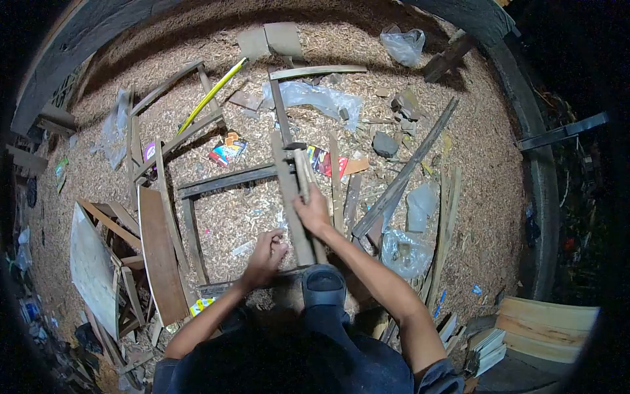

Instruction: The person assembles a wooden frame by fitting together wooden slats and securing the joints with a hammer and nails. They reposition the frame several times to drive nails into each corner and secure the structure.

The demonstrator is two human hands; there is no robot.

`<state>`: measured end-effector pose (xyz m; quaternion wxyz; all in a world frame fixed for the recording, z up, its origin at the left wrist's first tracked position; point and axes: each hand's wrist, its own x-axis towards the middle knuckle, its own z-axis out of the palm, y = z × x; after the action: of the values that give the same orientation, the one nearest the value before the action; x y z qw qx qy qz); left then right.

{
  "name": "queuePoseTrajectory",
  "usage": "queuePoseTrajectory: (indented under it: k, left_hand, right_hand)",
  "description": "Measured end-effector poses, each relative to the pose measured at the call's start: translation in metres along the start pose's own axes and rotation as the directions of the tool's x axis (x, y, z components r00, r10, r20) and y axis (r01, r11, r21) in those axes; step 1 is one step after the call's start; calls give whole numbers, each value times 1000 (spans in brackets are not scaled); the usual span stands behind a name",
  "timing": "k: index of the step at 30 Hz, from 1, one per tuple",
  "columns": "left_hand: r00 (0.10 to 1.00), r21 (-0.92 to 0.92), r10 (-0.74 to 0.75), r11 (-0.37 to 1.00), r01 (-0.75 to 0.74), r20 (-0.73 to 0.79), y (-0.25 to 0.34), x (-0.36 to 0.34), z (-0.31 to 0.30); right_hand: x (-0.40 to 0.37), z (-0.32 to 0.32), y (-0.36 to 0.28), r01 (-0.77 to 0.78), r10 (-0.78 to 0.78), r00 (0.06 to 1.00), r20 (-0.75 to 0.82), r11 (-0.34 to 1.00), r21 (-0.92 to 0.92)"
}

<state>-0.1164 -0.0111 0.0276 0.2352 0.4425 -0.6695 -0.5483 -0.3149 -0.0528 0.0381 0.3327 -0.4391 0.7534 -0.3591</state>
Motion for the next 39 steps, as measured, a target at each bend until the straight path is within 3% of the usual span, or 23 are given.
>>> queuePoseTrajectory:
  k: [1, 2, 4, 5, 7, 8, 9, 10, 11, 12, 13, 14, 15, 19, 21, 23, 25, 26, 31, 33, 39]
  left_hand:
    - [983, 128, 162, 977, -172, 87, 5, 4, -18]
    - [985, 190, 88, 975, -116, 146, 17, 9, -42]
    - [976, 267, -33, 963, -27, 215, 26, 13, -89]
    - [974, 403, -81, 915, -12, 212, 34, 18, -108]
    - [964, 515, -99, 856, -45, 248, 52, 34, -138]
    - [954, 653, -130, 753, -83, 271, 53, 43, -148]
    - [944, 768, -166, 628, -122, 285, 55, 52, -154]
    - [944, 771, -171, 625, -118, 283, 53, 64, -155]
    - [962, 809, -74, 560, -179, 264, 46, 77, -154]
    - [967, 844, 26, 483, -233, 252, 39, 90, -154]
    - [968, 847, 23, 479, -231, 251, 36, 103, -150]
    - [970, 859, 129, 451, -241, 205, 35, 118, -142]
    - [959, 870, 233, 425, -250, 161, 32, 134, -133]
    - [943, 837, 333, 509, -200, 23, 3, 198, -92]
    - [991, 760, -126, 640, 114, -43, 1, 214, -69]
    - [991, 790, -119, 600, 122, -63, -6, 220, -62]
    - [989, 816, -124, 562, 138, -82, -17, 218, -56]
    - [989, 809, -112, 570, 141, -93, -19, 220, -57]
    - [993, 803, -88, 585, 117, -80, -19, 222, -60]
    - [990, 797, -123, 590, 129, -68, -12, 222, -61]
    - [985, 772, -170, 621, 137, -38, -9, 222, -63]
  right_hand:
    - [9, -12, 9, 15, -15, 1000, -26, 1000, -17]
    - [14, -25, 15, 48, -55, 995, -89, 995, -85]
    - [24, -53, 29, -29, 0, 991, -133, 977, -213]
    - [28, -62, 38, -41, 12, 992, -123, 971, -237]
    - [36, -70, 55, -107, 67, 988, -139, 946, -306]
    - [38, -69, 60, -110, 70, 988, -140, 947, -302]
    - [38, -67, 63, 58, -153, 962, -227, 925, -376]
    - [38, -64, 61, 210, -370, 882, -290, 862, -461]
    - [35, -60, 57, 214, -370, 883, -288, 864, -455]
    - [28, -58, 43, 123, -214, 945, -248, 933, -338]
    - [19, -55, 27, 15, -58, 981, -186, 974, -225]
    - [9, -51, 10, -19, 1, 992, -127, 990, -138]
    - [3, -47, 4, -31, 20, 996, -89, 992, -118]
    - [-7, -26, 7, -28, 24, 998, -64, 997, -68]
    - [-10, -17, 15, 43, -47, 988, -148, 998, -35]
    - [-9, -13, 24, 28, -30, 991, -131, 999, -15]
    - [-10, -20, 11, -90, 88, 995, -48, 995, -50]
    - [-8, -23, 2, -39, 27, 996, -90, 989, -142]
    - [-3, -28, -13, -41, 18, 991, -133, 984, -171]
    - [-5, -25, -11, -98, 91, 992, -82, 992, -81]
    - [3, -7, 17, -37, 37, 999, -1, 985, -166]
